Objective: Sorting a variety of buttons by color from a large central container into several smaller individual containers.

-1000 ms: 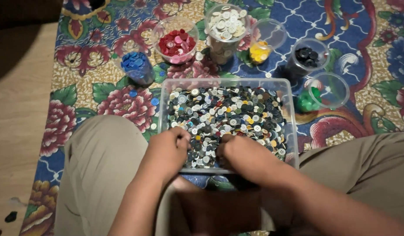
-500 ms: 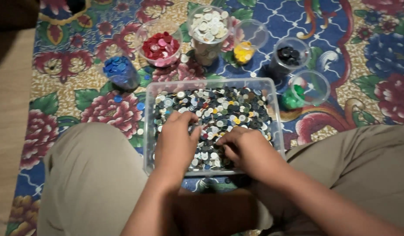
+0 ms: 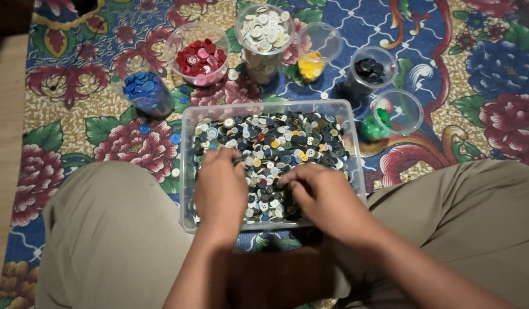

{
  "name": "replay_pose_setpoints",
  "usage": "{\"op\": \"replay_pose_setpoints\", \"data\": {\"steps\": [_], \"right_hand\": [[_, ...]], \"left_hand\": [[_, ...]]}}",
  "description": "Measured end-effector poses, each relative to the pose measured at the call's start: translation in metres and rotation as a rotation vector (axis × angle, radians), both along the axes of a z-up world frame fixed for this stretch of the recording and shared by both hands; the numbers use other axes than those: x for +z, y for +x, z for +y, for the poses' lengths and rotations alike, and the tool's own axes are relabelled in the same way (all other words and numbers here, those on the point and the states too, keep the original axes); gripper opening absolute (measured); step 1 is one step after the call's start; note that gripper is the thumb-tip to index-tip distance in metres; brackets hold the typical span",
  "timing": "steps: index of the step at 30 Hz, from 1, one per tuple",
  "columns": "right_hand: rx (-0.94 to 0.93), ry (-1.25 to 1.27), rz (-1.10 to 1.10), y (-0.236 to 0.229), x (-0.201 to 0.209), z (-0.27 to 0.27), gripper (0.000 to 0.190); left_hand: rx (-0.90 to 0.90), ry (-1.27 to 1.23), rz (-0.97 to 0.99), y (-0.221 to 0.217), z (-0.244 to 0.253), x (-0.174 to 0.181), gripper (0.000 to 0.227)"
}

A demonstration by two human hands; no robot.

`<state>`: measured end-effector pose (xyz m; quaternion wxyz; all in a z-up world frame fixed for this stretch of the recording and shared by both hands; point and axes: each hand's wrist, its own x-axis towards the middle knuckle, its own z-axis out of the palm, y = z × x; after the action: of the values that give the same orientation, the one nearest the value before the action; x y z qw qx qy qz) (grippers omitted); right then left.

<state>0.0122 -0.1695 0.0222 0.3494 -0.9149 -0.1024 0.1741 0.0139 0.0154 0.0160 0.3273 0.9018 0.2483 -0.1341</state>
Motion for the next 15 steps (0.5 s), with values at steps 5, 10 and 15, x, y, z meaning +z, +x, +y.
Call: {"op": "replay_pose_setpoints", "data": {"steps": [5, 10, 15], "right_hand": [[-0.048, -0.037, -0.010, 0.006, -0.004, 0.001, 0.020], [-0.124, -0.038, 0.037, 0.001, 0.008, -0.007, 0.021], [-0.187, -0.056, 0.108, -0.006, 0.007, -0.019, 0.027]], "left_hand": [[-0.106, -0.041, -0.071, 0.030, -0.022, -0.001, 0.021], [-0.138, -0.006, -0.032, 0.046, -0.028, -0.013, 0.017], [-0.060, -0.106, -0.056, 0.037, -0.020, -0.002, 0.014]]}}
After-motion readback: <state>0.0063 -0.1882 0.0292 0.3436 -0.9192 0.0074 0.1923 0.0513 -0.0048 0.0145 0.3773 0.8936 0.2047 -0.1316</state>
